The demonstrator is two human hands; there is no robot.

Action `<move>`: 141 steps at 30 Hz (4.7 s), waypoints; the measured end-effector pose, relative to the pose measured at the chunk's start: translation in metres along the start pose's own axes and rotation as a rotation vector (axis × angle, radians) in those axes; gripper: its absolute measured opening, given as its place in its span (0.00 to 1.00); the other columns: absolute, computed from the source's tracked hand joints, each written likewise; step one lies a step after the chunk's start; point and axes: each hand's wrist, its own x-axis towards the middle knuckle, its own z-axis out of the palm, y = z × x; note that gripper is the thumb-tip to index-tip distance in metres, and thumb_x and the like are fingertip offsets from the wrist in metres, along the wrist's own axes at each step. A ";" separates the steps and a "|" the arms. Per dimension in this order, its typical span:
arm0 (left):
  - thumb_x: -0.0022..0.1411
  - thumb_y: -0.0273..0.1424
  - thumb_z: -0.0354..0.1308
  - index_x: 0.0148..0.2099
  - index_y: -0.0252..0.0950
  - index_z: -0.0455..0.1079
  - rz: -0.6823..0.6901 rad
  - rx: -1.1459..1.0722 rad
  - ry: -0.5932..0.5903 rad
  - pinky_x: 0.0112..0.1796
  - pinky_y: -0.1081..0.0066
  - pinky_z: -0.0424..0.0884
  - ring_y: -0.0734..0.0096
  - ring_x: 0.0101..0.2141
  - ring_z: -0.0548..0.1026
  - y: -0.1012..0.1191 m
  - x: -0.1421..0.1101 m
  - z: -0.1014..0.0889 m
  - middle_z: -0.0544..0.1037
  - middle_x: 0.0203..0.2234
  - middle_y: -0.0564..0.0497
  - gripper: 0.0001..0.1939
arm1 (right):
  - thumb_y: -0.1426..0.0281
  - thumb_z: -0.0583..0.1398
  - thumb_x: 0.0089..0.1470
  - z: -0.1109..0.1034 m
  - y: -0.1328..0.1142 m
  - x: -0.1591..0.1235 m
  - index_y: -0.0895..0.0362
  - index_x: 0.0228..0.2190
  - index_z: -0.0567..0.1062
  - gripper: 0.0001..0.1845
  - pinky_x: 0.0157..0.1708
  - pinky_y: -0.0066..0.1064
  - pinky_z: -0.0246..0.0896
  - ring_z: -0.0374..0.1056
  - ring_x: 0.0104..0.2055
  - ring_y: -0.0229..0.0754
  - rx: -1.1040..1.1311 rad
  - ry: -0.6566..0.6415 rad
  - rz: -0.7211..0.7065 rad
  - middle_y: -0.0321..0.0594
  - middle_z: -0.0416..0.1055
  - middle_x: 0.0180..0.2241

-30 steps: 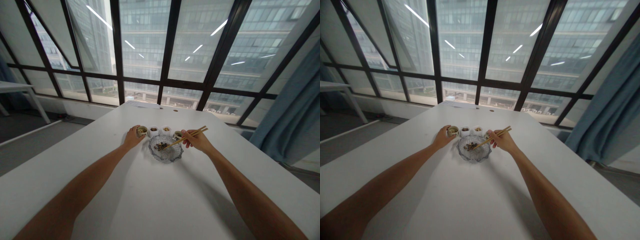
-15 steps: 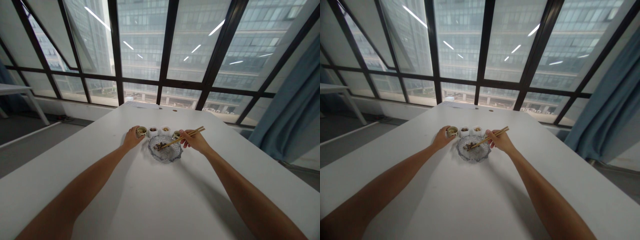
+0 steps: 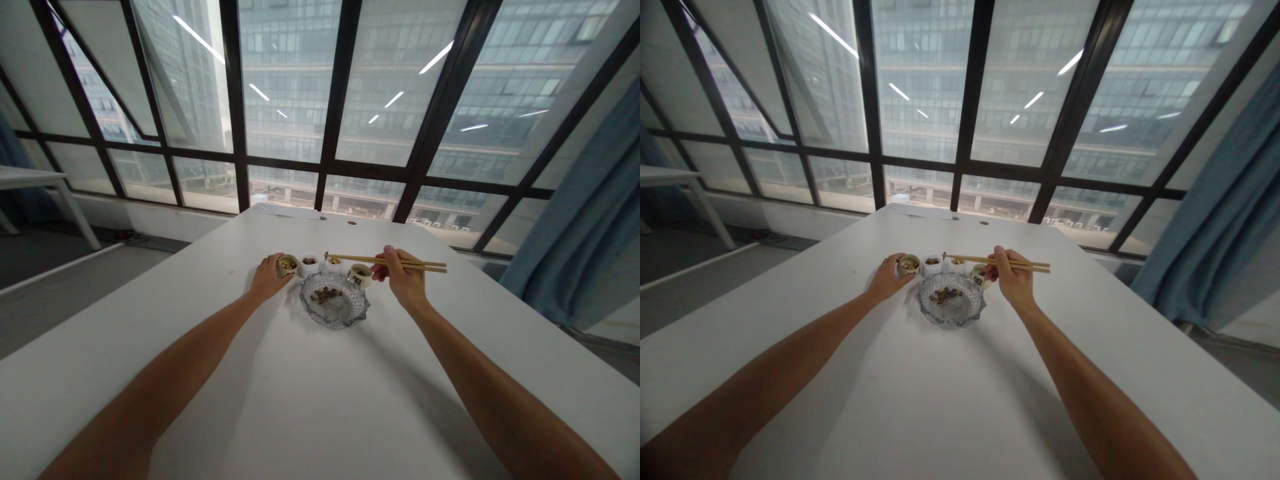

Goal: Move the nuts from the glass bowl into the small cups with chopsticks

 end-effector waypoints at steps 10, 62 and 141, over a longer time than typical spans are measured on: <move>0.56 0.36 0.69 0.60 0.39 0.64 -0.012 -0.001 -0.005 0.55 0.53 0.71 0.50 0.55 0.73 0.003 -0.001 0.001 0.75 0.54 0.42 0.31 | 0.35 0.60 0.51 0.058 0.026 0.021 0.56 0.25 0.74 0.35 0.19 0.27 0.65 0.71 0.21 0.39 -0.107 -0.172 -0.029 0.43 0.76 0.23; 0.57 0.38 0.68 0.60 0.39 0.63 -0.023 -0.015 -0.008 0.56 0.52 0.71 0.49 0.55 0.73 0.001 0.000 0.002 0.75 0.54 0.41 0.32 | 0.38 0.67 0.45 -0.012 0.041 -0.009 0.56 0.25 0.74 0.32 0.14 0.29 0.62 0.67 0.16 0.39 0.163 0.027 0.236 0.41 0.74 0.18; 0.63 0.35 0.57 0.59 0.37 0.65 -0.016 0.096 -0.021 0.60 0.50 0.66 0.50 0.61 0.68 0.000 -0.003 -0.015 0.71 0.62 0.39 0.23 | 0.39 0.68 0.43 -0.020 0.079 -0.052 0.57 0.24 0.72 0.33 0.11 0.27 0.60 0.65 0.14 0.37 0.357 0.325 0.313 0.40 0.73 0.17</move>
